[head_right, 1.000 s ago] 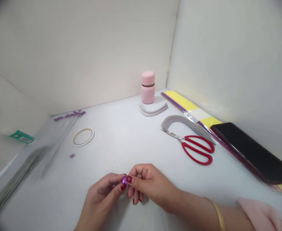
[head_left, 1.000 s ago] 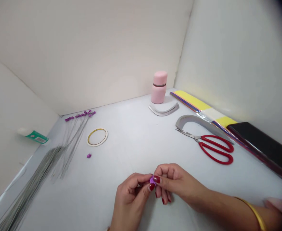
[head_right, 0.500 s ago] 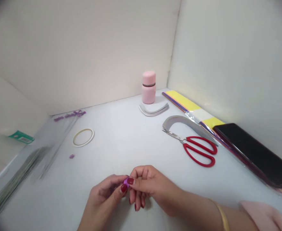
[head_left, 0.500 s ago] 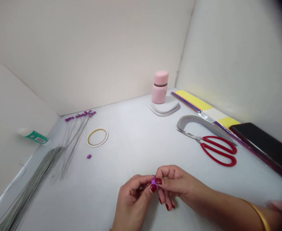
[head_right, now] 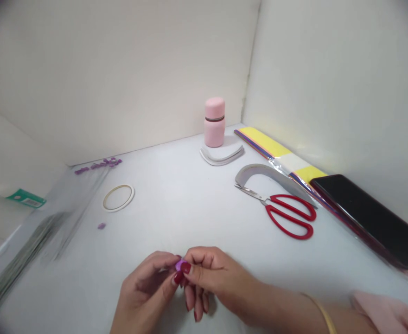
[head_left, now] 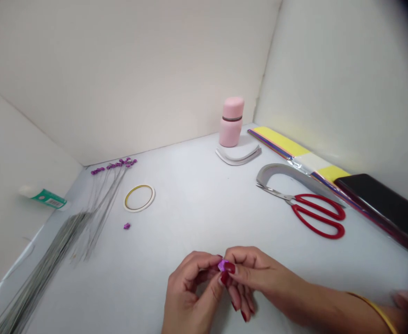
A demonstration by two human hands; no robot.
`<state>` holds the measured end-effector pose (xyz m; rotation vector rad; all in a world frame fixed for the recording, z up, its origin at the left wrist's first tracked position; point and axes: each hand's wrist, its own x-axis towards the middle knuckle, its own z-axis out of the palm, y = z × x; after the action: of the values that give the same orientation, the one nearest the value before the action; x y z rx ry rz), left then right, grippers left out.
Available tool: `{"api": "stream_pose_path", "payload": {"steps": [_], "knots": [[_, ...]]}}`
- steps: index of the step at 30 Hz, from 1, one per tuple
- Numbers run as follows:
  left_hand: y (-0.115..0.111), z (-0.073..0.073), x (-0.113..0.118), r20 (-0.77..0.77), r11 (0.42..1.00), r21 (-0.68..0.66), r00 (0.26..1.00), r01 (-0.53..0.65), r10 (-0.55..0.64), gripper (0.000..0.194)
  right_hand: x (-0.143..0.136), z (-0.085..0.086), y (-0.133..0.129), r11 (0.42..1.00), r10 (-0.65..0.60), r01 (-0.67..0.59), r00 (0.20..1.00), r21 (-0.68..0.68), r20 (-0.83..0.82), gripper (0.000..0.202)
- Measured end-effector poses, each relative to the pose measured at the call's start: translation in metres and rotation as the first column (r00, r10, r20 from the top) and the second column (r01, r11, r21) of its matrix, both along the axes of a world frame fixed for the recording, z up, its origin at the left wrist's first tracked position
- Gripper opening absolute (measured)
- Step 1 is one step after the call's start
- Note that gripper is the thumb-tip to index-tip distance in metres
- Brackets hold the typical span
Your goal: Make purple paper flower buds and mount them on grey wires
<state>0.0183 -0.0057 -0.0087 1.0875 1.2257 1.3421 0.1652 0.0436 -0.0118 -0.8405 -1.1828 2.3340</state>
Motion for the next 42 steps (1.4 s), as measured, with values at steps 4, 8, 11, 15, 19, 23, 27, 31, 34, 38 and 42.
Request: {"api": "stream_pose_path", "payload": {"steps": [4,8,11,15,19,23,27,31,34,38,42], "knots": [[0.002,0.004,-0.004,0.063,0.994,-0.104,0.997,0.04,-0.034,0.009,0.003,0.003,0.002,0.991,0.086,-0.094,0.993,0.092,0.08,0.039],[0.006,0.004,-0.007,0.177,0.953,-0.266,0.979,0.143,-0.098,0.01,0.007,0.008,0.007,0.975,0.067,-0.1,0.984,0.2,0.165,0.037],[0.006,0.0,-0.004,0.266,0.937,-0.296,0.958,0.187,-0.107,0.014,0.006,0.007,0.004,0.98,0.057,-0.089,0.982,0.175,0.182,0.035],[0.003,-0.003,0.002,0.325,0.952,-0.288,0.946,0.108,-0.009,0.018,0.002,0.003,-0.002,0.988,-0.012,-0.012,0.988,0.157,0.154,0.032],[0.001,-0.008,0.003,0.38,0.944,-0.312,0.925,0.112,0.016,0.021,-0.001,0.005,-0.005,0.993,-0.102,0.098,0.992,0.065,0.073,0.034],[0.002,-0.023,0.001,0.385,0.94,-0.319,0.923,0.12,0.013,0.023,-0.003,0.006,-0.004,0.991,-0.134,0.134,0.99,0.018,0.033,0.036],[0.003,-0.027,0.002,0.415,0.952,-0.245,0.907,0.185,-0.07,0.017,-0.003,0.004,-0.004,0.991,-0.13,0.129,0.991,0.022,0.042,0.037],[0.004,-0.016,0.004,0.425,0.957,-0.179,0.895,0.229,-0.135,0.017,-0.004,0.004,-0.006,0.991,-0.129,0.127,0.99,0.038,0.063,0.037],[0.003,-0.009,0.003,0.34,0.959,-0.217,0.935,0.18,-0.099,0.017,-0.004,0.004,-0.006,0.992,-0.112,0.106,0.99,0.072,0.085,0.034],[0.002,-0.003,0.003,0.194,0.935,-0.348,0.981,0.068,0.0,0.02,0.0,0.001,-0.006,0.95,-0.071,0.007,0.978,0.313,0.195,0.033],[0.003,0.003,0.004,0.101,0.903,-0.43,0.993,-0.013,0.062,0.024,0.005,0.002,-0.006,0.585,-0.203,-0.209,0.898,0.784,0.391,0.032]]}}
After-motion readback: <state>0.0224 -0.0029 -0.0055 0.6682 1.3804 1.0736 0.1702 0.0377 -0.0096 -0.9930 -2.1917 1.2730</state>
